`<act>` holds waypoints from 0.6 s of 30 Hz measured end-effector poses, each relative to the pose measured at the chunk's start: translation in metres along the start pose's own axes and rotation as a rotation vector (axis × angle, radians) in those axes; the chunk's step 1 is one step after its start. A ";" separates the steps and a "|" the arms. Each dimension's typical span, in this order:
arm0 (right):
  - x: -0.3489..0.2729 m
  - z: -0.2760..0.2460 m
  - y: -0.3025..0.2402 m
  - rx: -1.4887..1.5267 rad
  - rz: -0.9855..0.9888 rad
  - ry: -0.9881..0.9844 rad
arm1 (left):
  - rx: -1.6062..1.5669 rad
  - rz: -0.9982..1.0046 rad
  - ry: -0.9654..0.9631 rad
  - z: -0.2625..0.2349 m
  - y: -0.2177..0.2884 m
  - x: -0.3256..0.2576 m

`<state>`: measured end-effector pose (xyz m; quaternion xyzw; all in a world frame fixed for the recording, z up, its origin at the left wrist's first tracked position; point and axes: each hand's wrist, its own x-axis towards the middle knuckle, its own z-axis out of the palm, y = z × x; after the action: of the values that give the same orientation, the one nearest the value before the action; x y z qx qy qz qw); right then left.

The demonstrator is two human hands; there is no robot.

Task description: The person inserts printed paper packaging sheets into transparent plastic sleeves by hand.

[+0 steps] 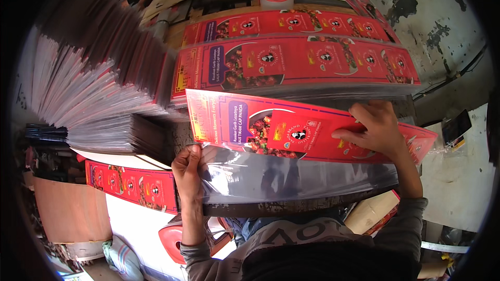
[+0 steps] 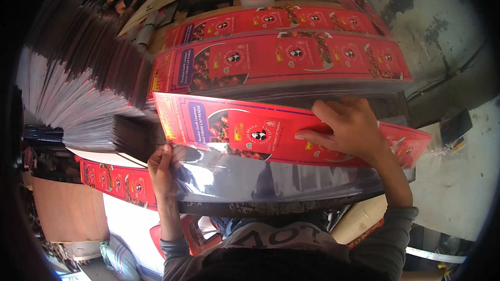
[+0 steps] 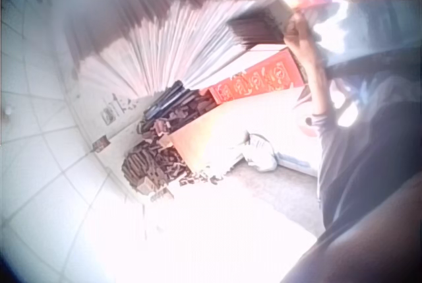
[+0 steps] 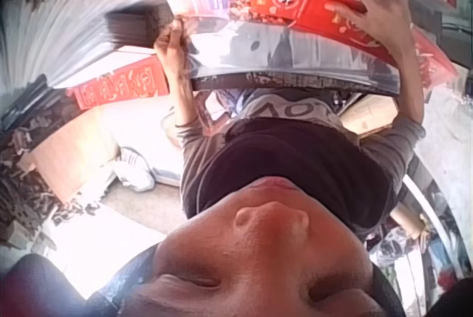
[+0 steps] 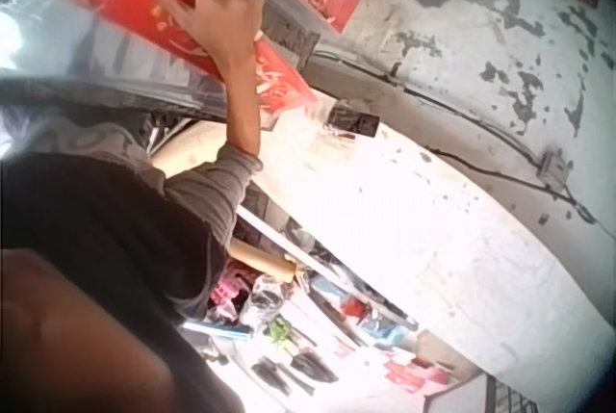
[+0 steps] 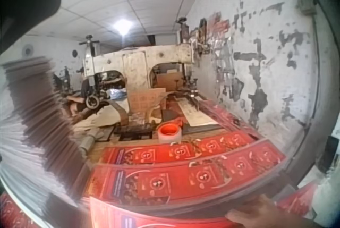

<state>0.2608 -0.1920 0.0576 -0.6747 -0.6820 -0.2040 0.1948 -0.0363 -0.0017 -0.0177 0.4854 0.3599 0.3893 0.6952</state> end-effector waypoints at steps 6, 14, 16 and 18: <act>0.000 0.000 0.003 0.071 0.001 -0.010 | 0.008 -0.004 0.039 0.000 -0.003 0.000; -0.001 0.000 0.004 0.118 0.008 -0.028 | 0.050 -0.025 0.045 0.005 0.001 -0.002; -0.001 -0.001 0.004 0.151 0.011 -0.042 | 0.015 -0.024 0.008 0.007 0.002 -0.002; 0.000 -0.005 0.005 0.154 0.001 -0.043 | -0.020 -0.025 -0.029 0.005 0.002 -0.001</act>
<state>0.2653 -0.1947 0.0614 -0.6623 -0.6994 -0.1364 0.2315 -0.0328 -0.0042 -0.0148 0.4795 0.3520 0.3773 0.7098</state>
